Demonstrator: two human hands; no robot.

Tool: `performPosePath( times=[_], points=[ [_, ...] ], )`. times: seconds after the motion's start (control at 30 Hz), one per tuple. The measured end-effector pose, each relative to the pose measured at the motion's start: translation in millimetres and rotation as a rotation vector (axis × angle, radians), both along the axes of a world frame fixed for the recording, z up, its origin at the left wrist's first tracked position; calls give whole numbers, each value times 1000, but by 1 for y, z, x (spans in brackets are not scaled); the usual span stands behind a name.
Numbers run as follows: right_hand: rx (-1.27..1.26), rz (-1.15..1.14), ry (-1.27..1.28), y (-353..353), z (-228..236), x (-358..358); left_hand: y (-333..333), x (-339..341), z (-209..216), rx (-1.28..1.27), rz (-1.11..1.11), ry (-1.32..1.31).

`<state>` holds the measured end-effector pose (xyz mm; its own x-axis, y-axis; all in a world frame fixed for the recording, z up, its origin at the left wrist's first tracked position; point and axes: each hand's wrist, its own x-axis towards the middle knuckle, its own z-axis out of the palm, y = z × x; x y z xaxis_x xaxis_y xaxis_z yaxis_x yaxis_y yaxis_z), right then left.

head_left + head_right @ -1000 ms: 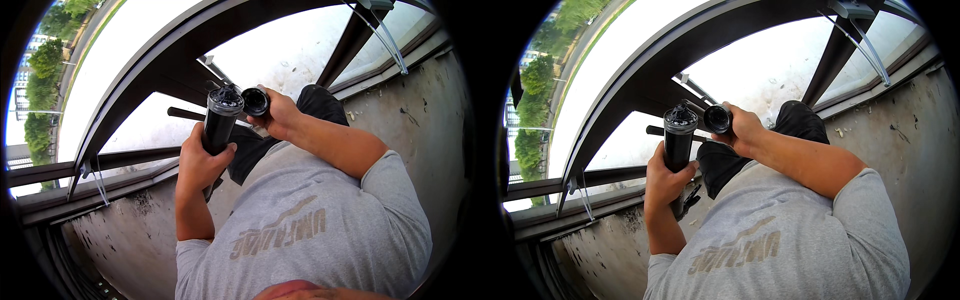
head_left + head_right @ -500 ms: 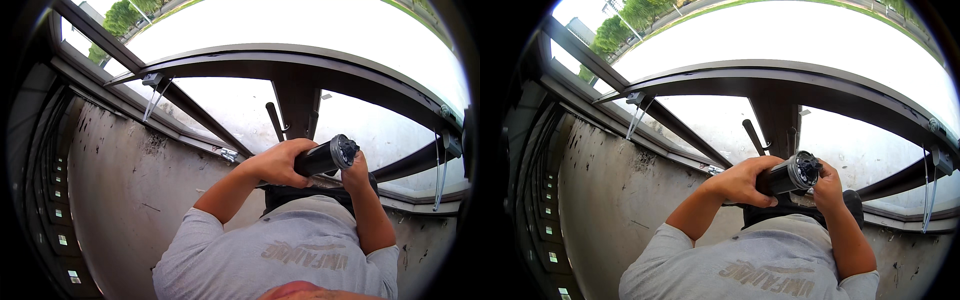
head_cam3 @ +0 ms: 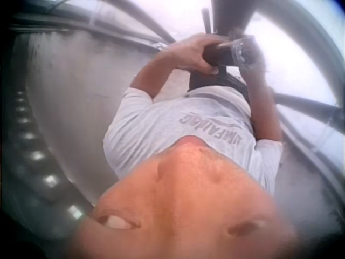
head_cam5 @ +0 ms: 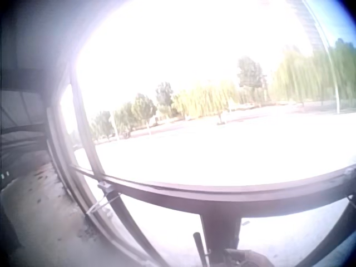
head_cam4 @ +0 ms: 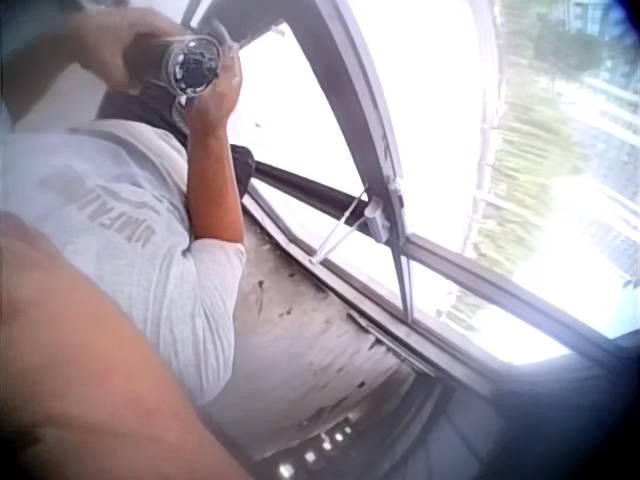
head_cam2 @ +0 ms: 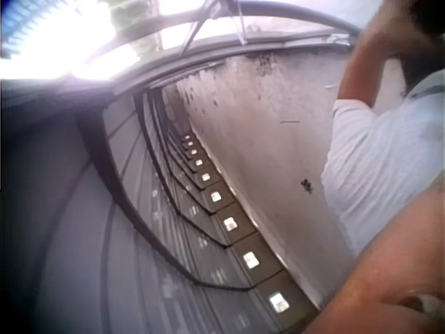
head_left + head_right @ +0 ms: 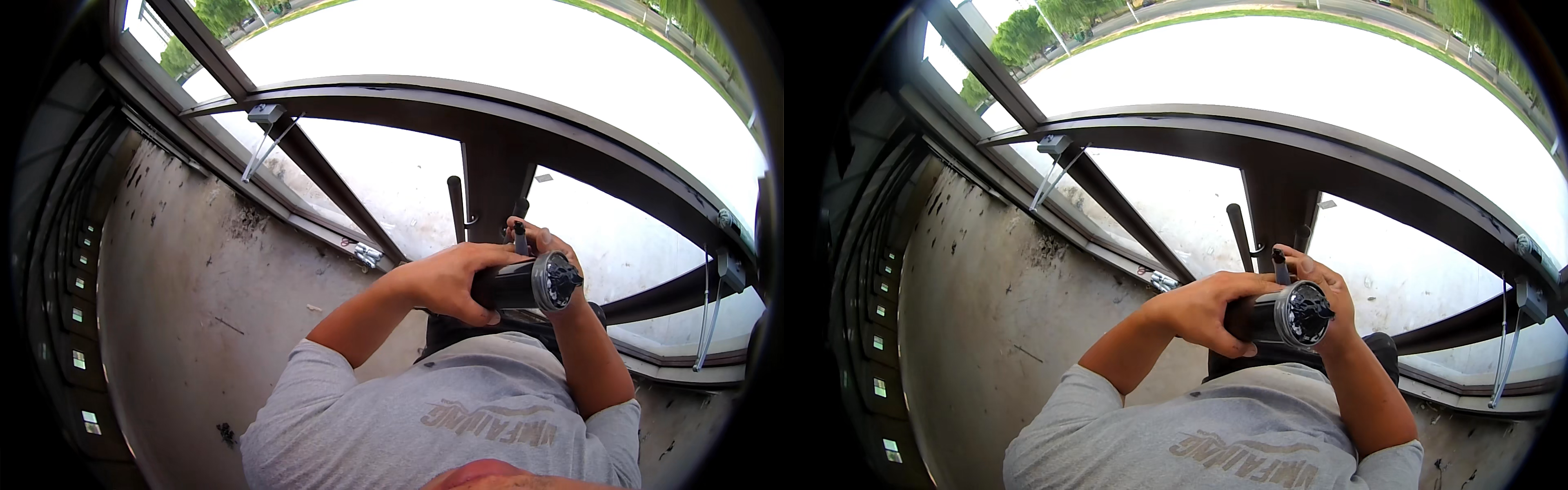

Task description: The person uses a caulking gun to apply sealant along the edges of a window frame. They reload the gun with a new sealant cartridge and continue applying sealant to different sections of the frame.

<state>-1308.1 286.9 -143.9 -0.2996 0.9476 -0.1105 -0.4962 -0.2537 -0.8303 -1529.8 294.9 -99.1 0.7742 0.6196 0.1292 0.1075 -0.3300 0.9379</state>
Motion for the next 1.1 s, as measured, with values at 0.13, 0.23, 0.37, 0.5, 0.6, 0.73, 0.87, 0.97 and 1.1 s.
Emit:
performPosePath(
  times=[0.13,0.23,0.37,0.5,0.6,0.73,0.87,0.97,1.1],
  points=[
    [155,-105,-44,9,-12,-6,8,-28,21,-156,129,-171],
    [189,70,-670,23,-37,5,12,-42,25,-191,155,-425],
    [-56,367,-745,43,-87,20,24,-34,33,-214,97,-615],
    [-351,546,-405,34,-115,36,35,-15,26,-183,194,-613],
    [-404,615,-460,29,-118,38,42,-10,16,-176,217,-605],
    [-415,808,-503,23,-126,40,46,-9,15,-170,193,-686],
    [-388,905,-317,22,-133,41,48,-14,22,-210,158,-728],
    [-413,813,-270,15,-142,38,58,-28,17,-230,77,-794],
    [-406,791,-319,15,-140,37,61,-37,19,-170,104,-768]
  ],
)
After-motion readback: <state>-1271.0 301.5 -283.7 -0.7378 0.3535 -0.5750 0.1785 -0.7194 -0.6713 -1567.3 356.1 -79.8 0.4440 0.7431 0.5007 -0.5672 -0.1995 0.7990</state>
